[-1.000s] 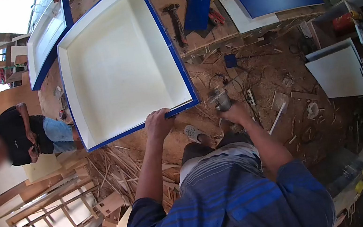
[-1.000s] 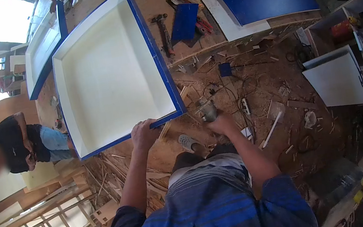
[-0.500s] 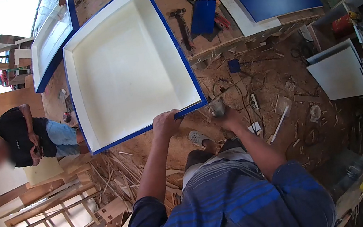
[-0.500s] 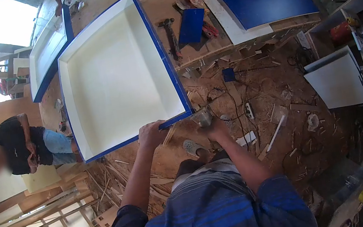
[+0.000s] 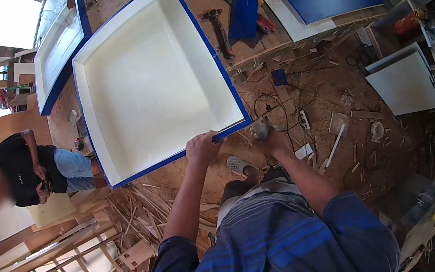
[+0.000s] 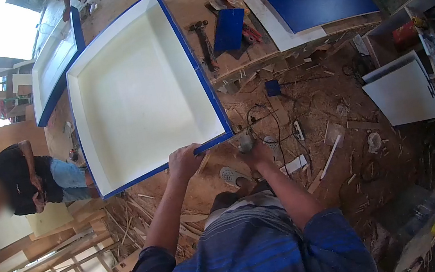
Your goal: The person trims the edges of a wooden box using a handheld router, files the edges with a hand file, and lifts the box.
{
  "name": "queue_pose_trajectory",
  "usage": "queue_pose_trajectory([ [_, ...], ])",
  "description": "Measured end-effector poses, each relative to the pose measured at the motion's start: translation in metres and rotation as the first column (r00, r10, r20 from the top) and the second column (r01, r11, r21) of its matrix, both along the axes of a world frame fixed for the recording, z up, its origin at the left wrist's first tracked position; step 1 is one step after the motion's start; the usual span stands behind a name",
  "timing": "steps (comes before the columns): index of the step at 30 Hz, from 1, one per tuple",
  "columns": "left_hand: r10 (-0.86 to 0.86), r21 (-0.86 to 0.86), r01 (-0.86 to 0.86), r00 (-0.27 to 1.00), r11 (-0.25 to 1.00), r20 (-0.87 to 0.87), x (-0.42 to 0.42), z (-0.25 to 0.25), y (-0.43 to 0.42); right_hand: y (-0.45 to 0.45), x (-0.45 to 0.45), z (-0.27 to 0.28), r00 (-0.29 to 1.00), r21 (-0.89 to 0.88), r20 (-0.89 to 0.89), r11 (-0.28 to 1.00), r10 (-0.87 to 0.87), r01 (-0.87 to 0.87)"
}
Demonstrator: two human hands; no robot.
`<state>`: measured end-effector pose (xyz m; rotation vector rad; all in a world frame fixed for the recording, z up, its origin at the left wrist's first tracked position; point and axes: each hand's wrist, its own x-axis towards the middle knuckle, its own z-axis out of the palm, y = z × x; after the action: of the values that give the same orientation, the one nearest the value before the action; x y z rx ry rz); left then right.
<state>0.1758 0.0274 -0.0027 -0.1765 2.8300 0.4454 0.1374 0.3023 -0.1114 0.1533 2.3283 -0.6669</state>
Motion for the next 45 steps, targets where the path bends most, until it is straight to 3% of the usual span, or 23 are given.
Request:
queue_pose_trajectory([
  [11,-0.034,-0.022,0.034,0.999,0.999,0.008,-0.01,0.008,0.001,-0.008,-0.01,0.062,0.998,-0.003,-0.05,1.0,0.029,-0.029],
  [20,-0.071,-0.021,0.073,0.995,0.997,0.076,-0.012,0.004,-0.005,-0.007,-0.004,0.042,0.999,-0.001,-0.05,1.0,0.012,-0.012],
  [30,-0.078,0.031,0.075,0.99,0.997,0.122,-0.014,0.009,-0.007,-0.011,-0.005,0.082,0.993,-0.036,-0.118,0.999,-0.008,0.004],
  [33,-0.101,0.027,0.099,0.991,0.995,0.091,-0.012,0.006,-0.009,-0.013,-0.004,0.093,0.991,0.044,-0.134,0.999,0.022,-0.016],
  [36,-0.114,0.013,0.113,0.987,0.994,0.114,-0.012,0.006,-0.011,-0.012,-0.003,0.101,0.998,0.002,-0.062,1.0,-0.01,0.01],
  [39,-0.109,0.018,0.107,0.986,0.994,0.126,-0.013,0.007,-0.011,-0.011,-0.001,0.097,0.995,0.046,-0.1,0.999,-0.013,0.018],
  [45,-0.119,0.036,0.116,0.989,0.993,0.091,-0.012,0.004,-0.012,-0.011,0.002,0.124,0.991,-0.036,-0.134,0.999,-0.018,0.014],
])
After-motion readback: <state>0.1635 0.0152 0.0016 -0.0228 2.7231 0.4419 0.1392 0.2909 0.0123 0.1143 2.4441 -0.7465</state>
